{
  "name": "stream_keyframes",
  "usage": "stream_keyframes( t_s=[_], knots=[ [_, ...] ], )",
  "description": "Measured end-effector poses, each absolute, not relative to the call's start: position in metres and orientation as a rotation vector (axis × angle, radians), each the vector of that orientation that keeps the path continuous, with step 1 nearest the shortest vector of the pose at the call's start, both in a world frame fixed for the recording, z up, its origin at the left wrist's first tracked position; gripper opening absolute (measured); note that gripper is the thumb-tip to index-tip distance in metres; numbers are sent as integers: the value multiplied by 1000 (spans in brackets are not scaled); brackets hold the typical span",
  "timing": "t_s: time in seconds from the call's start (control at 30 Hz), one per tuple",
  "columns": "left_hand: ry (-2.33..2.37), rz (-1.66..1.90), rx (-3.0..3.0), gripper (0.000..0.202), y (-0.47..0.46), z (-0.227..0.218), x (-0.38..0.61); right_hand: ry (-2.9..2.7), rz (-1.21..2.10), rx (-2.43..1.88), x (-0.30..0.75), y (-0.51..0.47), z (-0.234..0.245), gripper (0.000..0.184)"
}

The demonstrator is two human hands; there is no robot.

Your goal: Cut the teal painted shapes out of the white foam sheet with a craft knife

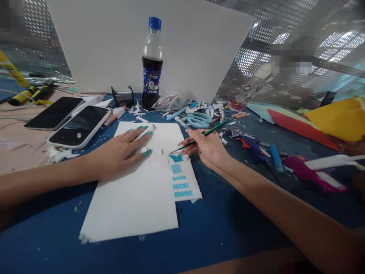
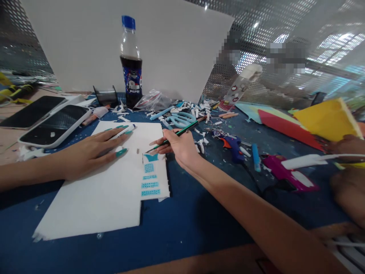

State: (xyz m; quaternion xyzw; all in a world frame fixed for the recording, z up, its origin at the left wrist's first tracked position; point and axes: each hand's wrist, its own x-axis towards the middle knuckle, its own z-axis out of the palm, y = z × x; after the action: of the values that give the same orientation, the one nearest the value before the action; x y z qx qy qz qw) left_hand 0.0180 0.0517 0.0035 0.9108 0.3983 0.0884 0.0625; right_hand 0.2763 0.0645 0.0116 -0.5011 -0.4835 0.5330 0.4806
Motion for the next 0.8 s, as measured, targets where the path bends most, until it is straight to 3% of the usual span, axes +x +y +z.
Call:
stream_keyframes(
  t_s=[0.8],
  knots=[
    [1227, 213, 2719, 61, 51, 4, 15, -1150, 1184, -1302, 295, 73, 15, 22]
  ],
)
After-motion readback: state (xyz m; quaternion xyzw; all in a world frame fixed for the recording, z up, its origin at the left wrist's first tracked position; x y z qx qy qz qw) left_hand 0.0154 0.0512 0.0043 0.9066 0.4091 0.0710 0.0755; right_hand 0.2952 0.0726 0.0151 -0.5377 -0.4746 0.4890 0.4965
